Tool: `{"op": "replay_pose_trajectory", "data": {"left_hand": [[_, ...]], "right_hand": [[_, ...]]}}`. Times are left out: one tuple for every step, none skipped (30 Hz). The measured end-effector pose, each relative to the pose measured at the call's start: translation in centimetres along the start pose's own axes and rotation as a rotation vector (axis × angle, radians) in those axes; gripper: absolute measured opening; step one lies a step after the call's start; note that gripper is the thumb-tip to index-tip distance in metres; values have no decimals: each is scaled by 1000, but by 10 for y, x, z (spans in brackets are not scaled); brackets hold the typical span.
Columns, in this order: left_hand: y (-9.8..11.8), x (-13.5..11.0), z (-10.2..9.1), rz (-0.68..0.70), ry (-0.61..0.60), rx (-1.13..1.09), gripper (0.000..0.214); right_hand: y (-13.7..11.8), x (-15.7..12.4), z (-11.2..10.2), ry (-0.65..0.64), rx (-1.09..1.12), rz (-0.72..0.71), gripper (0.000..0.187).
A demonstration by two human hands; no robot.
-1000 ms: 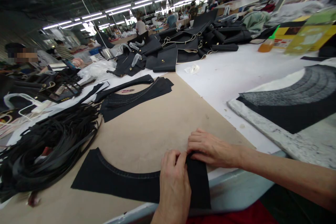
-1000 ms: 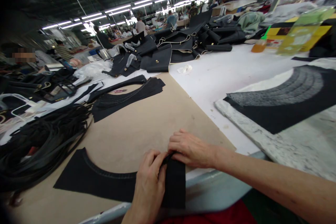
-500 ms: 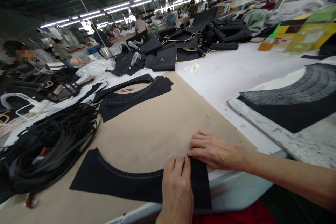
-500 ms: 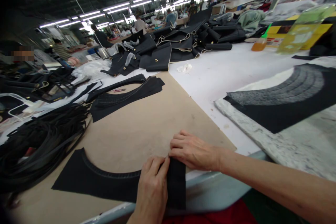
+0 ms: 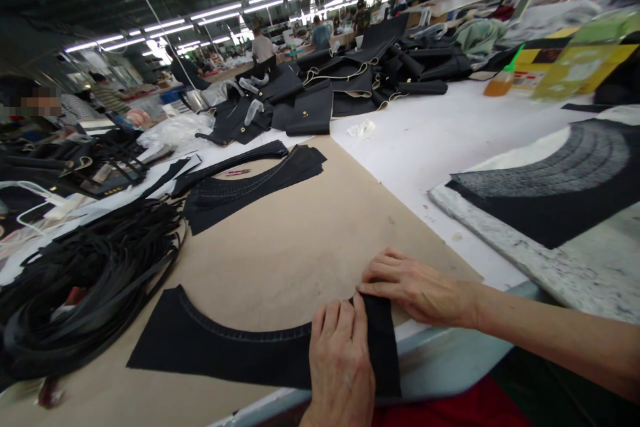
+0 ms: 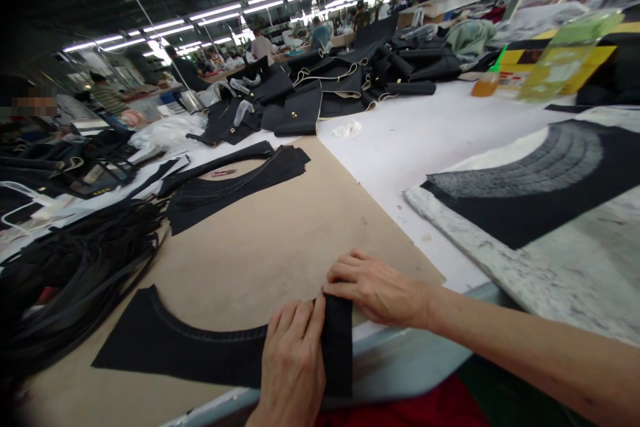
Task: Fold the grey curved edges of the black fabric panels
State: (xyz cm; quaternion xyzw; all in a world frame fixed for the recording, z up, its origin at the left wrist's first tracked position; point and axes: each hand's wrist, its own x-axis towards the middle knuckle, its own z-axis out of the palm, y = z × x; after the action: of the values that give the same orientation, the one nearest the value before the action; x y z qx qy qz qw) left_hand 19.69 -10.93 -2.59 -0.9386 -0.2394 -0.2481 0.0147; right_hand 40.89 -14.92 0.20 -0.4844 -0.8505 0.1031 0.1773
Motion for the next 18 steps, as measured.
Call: {"op": "replay_pose_trajectory", "data": {"left_hand": [[0,0,0,1,-8,1,41],[1,0,0,2,-14,4,41],[1,0,0,-1,-21,9,42],[1,0,1,-6,-25,16,43],[1,0,2,-8,-29,24,44],[1,0,2,-11,-33,31,45],[2,0,3,-13,-38,37,46],[2,0,3,-14,-43,44,48],[2,0,3,-11,-47,51,49],[2,0,3,-9,-47,58,50],[3,0,4,-7,-47,65,50],[3,0,4,-5,-45,69,51],[4,0,4,-7,-44,68,52],[4,-1,4,-15,-42,60,53],[4,-1,4,-29,-40,45,55],[5,-2,4,-46,-36,23,56],[5,-3,4,-64,-27,-1,56],[5,-4,4,-83,-12,-21,55]], "right_hand": [[0,-1,0,2,4,11,42],[-1,-1,-1,5,9,21,42],[-1,-2,-1,5,12,31,42],[-1,-2,-1,6,13,42,42],[-1,-3,-1,9,11,55,42],[0,-3,-1,17,8,68,42],[0,-3,0,29,3,78,42],[0,-4,0,42,0,86,42],[1,-4,1,54,-1,92,41],[1,-5,1,65,2,98,41],[0,-5,1,75,6,108,40],[-1,-6,1,85,11,125,38],[-2,-6,1,95,17,150,36],[-5,-7,0,108,24,181,33],[-7,-8,-1,121,31,214,30],[-10,-8,-2,132,40,247,26],[-12,-9,-2,138,47,277,23],[-14,-10,-3,141,51,304,19]]}}
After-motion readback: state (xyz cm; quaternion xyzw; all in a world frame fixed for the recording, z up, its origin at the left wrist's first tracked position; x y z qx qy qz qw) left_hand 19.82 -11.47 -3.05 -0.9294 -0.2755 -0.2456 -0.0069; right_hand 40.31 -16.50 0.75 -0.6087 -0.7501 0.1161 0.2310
